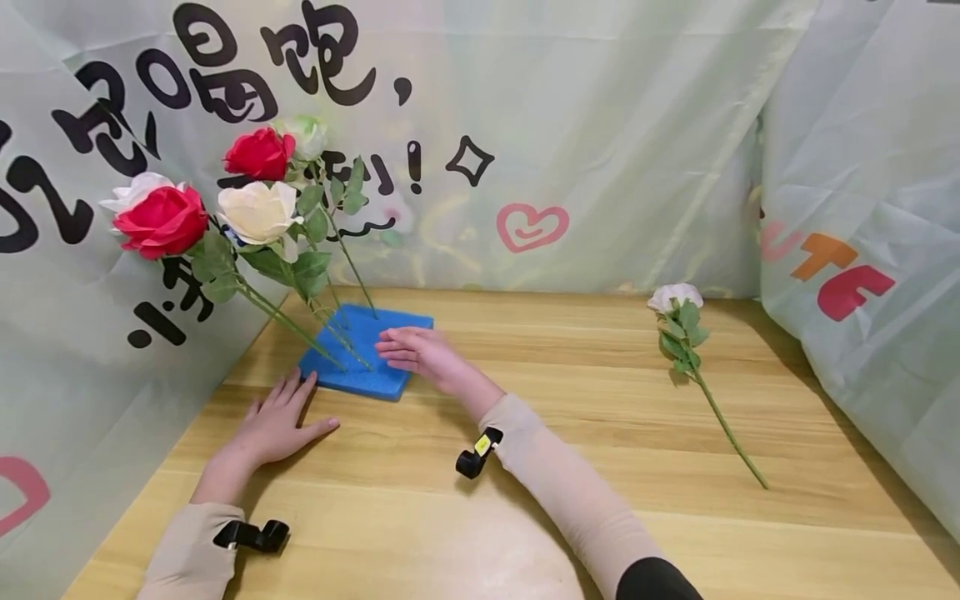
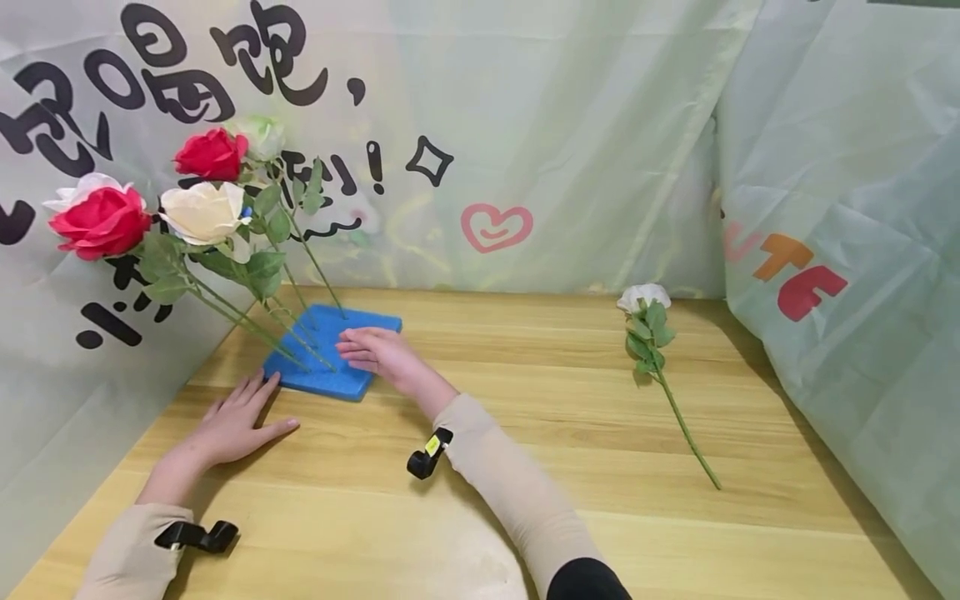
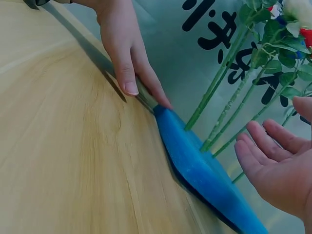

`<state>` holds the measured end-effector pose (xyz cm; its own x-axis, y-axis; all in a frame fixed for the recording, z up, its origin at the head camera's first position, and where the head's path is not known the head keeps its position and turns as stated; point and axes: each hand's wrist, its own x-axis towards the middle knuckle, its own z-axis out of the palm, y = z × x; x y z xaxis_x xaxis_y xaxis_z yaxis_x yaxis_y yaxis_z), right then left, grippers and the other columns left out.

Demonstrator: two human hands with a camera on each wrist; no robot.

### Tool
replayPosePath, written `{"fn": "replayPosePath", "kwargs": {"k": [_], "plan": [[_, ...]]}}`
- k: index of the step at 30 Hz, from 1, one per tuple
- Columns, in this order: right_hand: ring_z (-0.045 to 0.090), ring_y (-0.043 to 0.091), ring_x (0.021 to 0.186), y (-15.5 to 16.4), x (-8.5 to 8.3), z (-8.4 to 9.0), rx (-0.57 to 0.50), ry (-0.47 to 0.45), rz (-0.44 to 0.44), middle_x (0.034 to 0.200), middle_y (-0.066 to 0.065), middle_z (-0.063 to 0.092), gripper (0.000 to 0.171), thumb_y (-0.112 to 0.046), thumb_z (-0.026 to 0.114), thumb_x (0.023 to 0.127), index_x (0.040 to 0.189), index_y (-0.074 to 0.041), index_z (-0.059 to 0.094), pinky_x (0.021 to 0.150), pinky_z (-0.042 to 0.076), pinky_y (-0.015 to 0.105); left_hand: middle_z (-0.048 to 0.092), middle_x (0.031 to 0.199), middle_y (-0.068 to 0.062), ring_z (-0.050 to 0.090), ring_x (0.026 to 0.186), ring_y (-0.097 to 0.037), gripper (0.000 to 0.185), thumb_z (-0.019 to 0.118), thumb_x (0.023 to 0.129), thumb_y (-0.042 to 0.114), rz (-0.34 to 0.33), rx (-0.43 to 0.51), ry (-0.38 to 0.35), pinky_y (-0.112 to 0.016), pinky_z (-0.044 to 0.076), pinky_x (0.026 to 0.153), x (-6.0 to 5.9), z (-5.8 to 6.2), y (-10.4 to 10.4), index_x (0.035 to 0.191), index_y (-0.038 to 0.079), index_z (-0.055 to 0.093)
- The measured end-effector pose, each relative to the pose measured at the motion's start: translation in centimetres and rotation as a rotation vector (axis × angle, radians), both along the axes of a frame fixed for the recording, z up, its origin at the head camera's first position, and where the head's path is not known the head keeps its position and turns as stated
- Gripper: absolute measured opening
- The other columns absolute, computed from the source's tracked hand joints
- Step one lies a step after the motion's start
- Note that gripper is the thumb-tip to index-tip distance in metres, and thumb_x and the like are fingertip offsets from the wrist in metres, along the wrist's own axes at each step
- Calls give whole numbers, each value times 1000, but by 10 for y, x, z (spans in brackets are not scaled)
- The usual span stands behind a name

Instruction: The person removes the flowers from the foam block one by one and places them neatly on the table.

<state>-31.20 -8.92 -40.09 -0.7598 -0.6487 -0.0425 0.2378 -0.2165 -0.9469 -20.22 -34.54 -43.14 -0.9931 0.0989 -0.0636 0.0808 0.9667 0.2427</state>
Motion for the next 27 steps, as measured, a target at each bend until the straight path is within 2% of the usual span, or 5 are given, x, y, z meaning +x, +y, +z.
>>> {"fn": "replayPosePath", "kwargs": {"k": [4,11,18,27], "plan": [[46,41,135,-13,2,-2,28,71,-47,139,28,52,44,-21,47,104,135,9,50,112,41,43,7,161,-30,10,146,-53,101,49,88,71,3,0,-1,-78,10,107,2,-1,0,157,7,14],[49,32,135,-25,1,-7,143,168,-53,141,21,54,50,-33,44,104,136,5,51,114,38,43,7,161,-30,9,146,-53,100,49,88,70,5,10,-10,-78,9,107,2,2,1,157,7,13],[56,27,129,-31,1,-9,182,187,-28,134,17,61,50,-37,42,104,134,2,55,110,43,40,6,161,-29,9,146,-53,101,49,88,71,7,-4,-6,-78,9,108,1,1,0,157,7,13],[55,28,130,-37,-6,-9,180,177,36,137,17,59,52,-39,38,105,136,-1,55,111,42,39,6,161,-29,9,146,-53,102,49,88,72,12,-1,-9,-78,9,107,0,-1,-2,157,7,13]]}}
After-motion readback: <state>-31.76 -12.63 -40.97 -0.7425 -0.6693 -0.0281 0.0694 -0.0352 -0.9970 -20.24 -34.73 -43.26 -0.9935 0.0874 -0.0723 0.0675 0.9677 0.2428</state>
